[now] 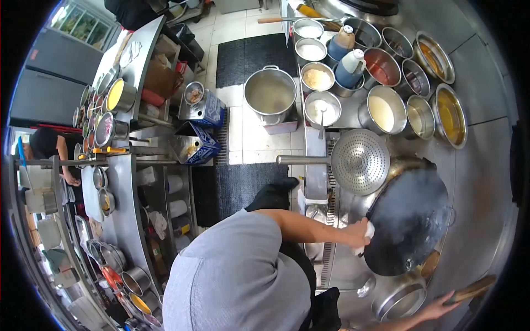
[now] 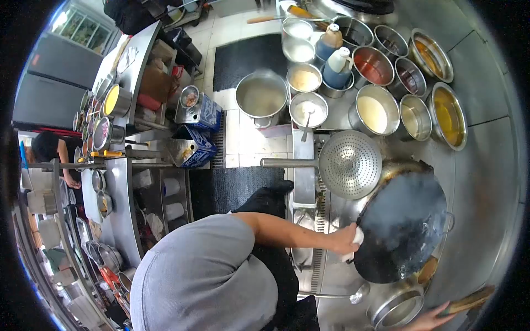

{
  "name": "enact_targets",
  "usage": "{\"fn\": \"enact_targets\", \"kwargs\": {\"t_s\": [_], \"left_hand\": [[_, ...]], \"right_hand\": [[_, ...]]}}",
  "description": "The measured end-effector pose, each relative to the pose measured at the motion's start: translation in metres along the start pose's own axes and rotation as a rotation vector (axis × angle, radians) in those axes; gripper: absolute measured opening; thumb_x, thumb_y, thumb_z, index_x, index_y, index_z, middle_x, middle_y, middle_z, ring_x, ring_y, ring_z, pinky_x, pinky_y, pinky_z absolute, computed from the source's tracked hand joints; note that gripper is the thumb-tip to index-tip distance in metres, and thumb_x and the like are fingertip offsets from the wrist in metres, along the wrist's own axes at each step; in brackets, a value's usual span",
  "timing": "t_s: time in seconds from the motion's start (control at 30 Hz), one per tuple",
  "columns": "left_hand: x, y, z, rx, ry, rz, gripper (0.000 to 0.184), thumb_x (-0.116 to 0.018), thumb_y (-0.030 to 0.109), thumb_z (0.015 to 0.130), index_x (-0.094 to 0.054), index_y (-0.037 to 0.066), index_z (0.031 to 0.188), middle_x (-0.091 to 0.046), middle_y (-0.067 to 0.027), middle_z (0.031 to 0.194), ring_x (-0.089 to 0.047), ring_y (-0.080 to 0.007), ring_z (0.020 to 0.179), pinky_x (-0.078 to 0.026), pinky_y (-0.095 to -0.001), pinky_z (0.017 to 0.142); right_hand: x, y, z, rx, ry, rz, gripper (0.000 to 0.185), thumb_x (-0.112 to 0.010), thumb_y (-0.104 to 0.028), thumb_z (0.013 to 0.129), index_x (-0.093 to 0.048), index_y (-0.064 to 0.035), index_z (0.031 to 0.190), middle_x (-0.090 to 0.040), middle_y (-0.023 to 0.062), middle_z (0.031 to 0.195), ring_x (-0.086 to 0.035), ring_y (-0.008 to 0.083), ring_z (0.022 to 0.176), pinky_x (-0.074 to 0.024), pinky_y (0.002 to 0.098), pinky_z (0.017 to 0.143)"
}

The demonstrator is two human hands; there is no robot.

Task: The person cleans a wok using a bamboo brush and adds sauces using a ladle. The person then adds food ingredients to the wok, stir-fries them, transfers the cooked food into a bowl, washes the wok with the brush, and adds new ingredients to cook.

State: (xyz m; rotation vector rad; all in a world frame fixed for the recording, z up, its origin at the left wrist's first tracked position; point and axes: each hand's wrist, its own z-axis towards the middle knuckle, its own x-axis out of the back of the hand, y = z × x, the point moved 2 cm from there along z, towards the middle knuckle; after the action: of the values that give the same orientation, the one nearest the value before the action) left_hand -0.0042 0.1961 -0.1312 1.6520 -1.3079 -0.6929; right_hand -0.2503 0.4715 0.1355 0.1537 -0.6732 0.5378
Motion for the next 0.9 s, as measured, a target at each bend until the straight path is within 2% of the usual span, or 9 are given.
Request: {"fn": "enact_targets", "kwargs": {"t_s": [0.1,0.17,0.2,0.27,0.37,0.5,0.6,0.7,0.9], "left_hand": [[0.002,0.002,0.003,0.030,-0.083,-0.043,0.065,-0.063,0.029,0.087,-0.031,-0.016,0.121,-0.057,-0.0378,0.112,-0.062,-0.0465,0.104,-0.050,-0.0483,0.089],[0.014,0.014,-0.001,0.081,-0.177,-0.045,0.066,-0.059,0.028,0.090,-0.027,-0.020,0.123,-0.057,-0.0393,0.109,-0.060,-0.0491,0.105,-0.049,-0.0491,0.089],[0.014,0.011,0.003,0.082,-0.171,-0.039,0.066,-0.059,0.028,0.090,-0.027,-0.020,0.123,-0.057,-0.0393,0.109,-0.060,-0.0491,0.105,-0.049,-0.0491,0.089],[0.005,-0.001,0.010,0.006,-0.157,-0.023,0.066,-0.059,0.029,0.091,-0.027,-0.020,0.122,-0.057,-0.0404,0.107,-0.060,-0.0492,0.104,-0.049,-0.0500,0.088],[0.013,0.013,0.000,0.059,-0.179,-0.053,0.062,-0.057,0.034,0.094,-0.029,-0.016,0.118,-0.059,-0.0400,0.102,-0.064,-0.0488,0.095,-0.053,-0.0499,0.081],[0.012,0.010,0.007,0.104,-0.204,-0.064,0.065,-0.054,0.042,0.096,-0.030,-0.015,0.117,-0.060,-0.0383,0.101,-0.066,-0.0483,0.090,-0.054,-0.0482,0.077],[-0.006,-0.016,0.023,0.038,-0.128,0.018,0.070,-0.053,0.046,0.097,-0.028,-0.016,0.119,-0.062,-0.0363,0.099,-0.066,-0.0462,0.089,-0.054,-0.0457,0.078],[0.011,-0.006,-0.003,0.141,-0.137,-0.115,0.082,-0.061,0.049,0.091,-0.024,-0.017,0.125,-0.062,-0.0339,0.101,-0.067,-0.0426,0.087,-0.055,-0.0468,0.074],[0.017,0.001,-0.013,0.202,-0.298,-0.084,0.095,-0.052,0.056,0.094,-0.017,-0.022,0.134,-0.057,-0.0398,0.117,-0.060,-0.0460,0.113,-0.047,-0.0446,0.096]], "right_hand": [[-0.130,-0.060,-0.041,-0.061,0.312,-0.007,0.065,-0.070,-0.028,0.092,-0.044,0.0121,0.136,-0.060,0.0256,0.127,-0.061,0.0360,0.112,-0.0488,0.0421,0.098],[-0.227,-0.070,-0.114,-0.400,-0.462,0.364,0.061,-0.064,-0.028,0.095,-0.041,0.0036,0.142,-0.055,0.0230,0.133,-0.061,0.0384,0.109,-0.0482,0.0387,0.097],[-0.195,-0.165,-0.113,-1.100,-1.013,0.741,0.060,-0.062,-0.026,0.095,-0.040,-0.0049,0.147,-0.056,0.0165,0.132,-0.062,0.0302,0.103,-0.0545,0.0374,0.079],[-0.220,-0.164,-0.184,-0.306,-0.872,0.733,0.065,-0.064,-0.025,0.094,-0.037,-0.0127,0.151,-0.058,0.0105,0.128,-0.062,0.0193,0.089,-0.0533,0.0330,0.056],[-0.127,-0.157,-0.150,-0.745,-1.472,0.845,0.067,-0.067,-0.023,0.092,-0.037,-0.0230,0.152,-0.060,0.0037,0.114,-0.054,0.0108,0.091,-0.0453,0.0260,0.045],[-0.129,-0.106,-0.164,-0.852,-1.089,0.331,0.063,-0.064,-0.029,0.094,-0.037,-0.0237,0.151,-0.064,0.0074,0.100,-0.051,0.0158,0.044,-0.0415,0.0256,0.033],[-0.084,-0.170,-0.162,-0.809,-1.486,0.770,0.066,-0.070,-0.023,0.089,-0.043,-0.0165,0.148,-0.063,0.0040,0.093,-0.054,0.0142,0.054,-0.0446,0.0274,0.040],[-0.062,-0.083,-0.131,-0.644,-1.839,0.486,0.061,-0.077,-0.022,0.082,-0.055,-0.0104,0.138,-0.065,0.0117,0.121,-0.065,0.0220,0.100,-0.0535,0.0362,0.083],[-0.078,-0.031,-0.072,-0.733,-0.240,0.110,0.074,-0.064,-0.045,0.093,-0.038,-0.0021,0.148,-0.052,0.0259,0.139,-0.054,0.0380,0.124,-0.0419,0.0384,0.104]]}}
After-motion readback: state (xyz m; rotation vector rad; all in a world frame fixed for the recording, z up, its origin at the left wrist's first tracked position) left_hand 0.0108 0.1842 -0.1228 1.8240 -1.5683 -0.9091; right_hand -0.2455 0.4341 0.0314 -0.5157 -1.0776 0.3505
